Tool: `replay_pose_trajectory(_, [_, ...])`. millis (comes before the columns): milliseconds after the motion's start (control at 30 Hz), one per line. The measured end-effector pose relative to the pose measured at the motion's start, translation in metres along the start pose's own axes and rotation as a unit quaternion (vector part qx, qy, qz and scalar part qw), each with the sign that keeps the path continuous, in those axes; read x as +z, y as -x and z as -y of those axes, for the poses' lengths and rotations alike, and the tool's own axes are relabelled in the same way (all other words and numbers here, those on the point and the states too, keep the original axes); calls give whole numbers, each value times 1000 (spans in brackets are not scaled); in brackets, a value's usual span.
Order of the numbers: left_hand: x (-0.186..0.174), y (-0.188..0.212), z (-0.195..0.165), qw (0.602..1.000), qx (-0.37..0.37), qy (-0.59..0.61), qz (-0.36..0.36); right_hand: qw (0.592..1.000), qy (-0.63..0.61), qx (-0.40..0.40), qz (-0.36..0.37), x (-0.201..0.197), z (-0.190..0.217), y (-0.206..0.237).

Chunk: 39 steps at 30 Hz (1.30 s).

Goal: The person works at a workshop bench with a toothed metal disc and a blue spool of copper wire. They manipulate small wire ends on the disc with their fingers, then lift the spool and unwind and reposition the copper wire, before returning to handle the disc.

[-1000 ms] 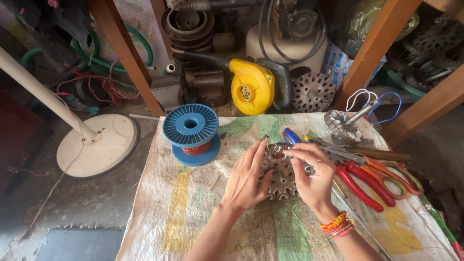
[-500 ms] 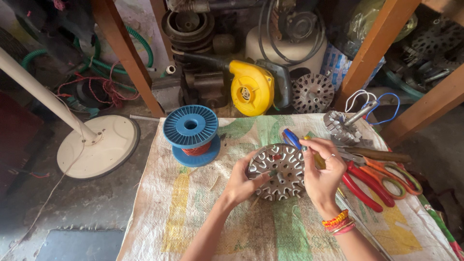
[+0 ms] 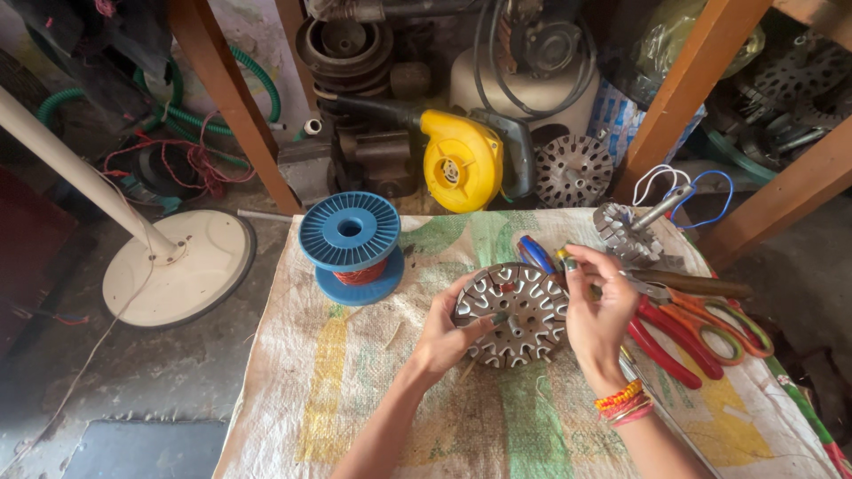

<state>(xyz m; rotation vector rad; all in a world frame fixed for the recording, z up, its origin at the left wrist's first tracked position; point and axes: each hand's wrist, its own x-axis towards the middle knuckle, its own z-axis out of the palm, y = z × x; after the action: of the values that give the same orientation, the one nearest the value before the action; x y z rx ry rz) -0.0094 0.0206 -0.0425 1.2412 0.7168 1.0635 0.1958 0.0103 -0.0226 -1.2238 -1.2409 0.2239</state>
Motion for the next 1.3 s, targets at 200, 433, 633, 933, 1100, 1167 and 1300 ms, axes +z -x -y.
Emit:
replay_pose_trajectory(200, [-1,-2,3,1000,24,7,19,982,7,-144,126,6,22,5])
replay_pose_trajectory(433, [-1,-2,4,1000,26,4,16,980,65,-100,160,4,41,9])
replay_pose_trajectory(633, [0,-2,1,1000,11,-1,9,982,25,-55,181,6,35,6])
replay_pose_trajectory(933, [-1,-3,5,1000,18,-1,18,970,-70,39,229,4,18,-2])
replay_pose_trajectory(1100, [1,-2,0,1000,16,-3,14,962,-123,16,242,3,14,-4])
replay_pose_trajectory(1167, [4,-1,-6,1000,18,-17,14,967,-100,37,230,3,13,-2])
replay_pose_trajectory(1300, [7,5,-21,997,45,-57,25,975,-71,39,208,3,8,0])
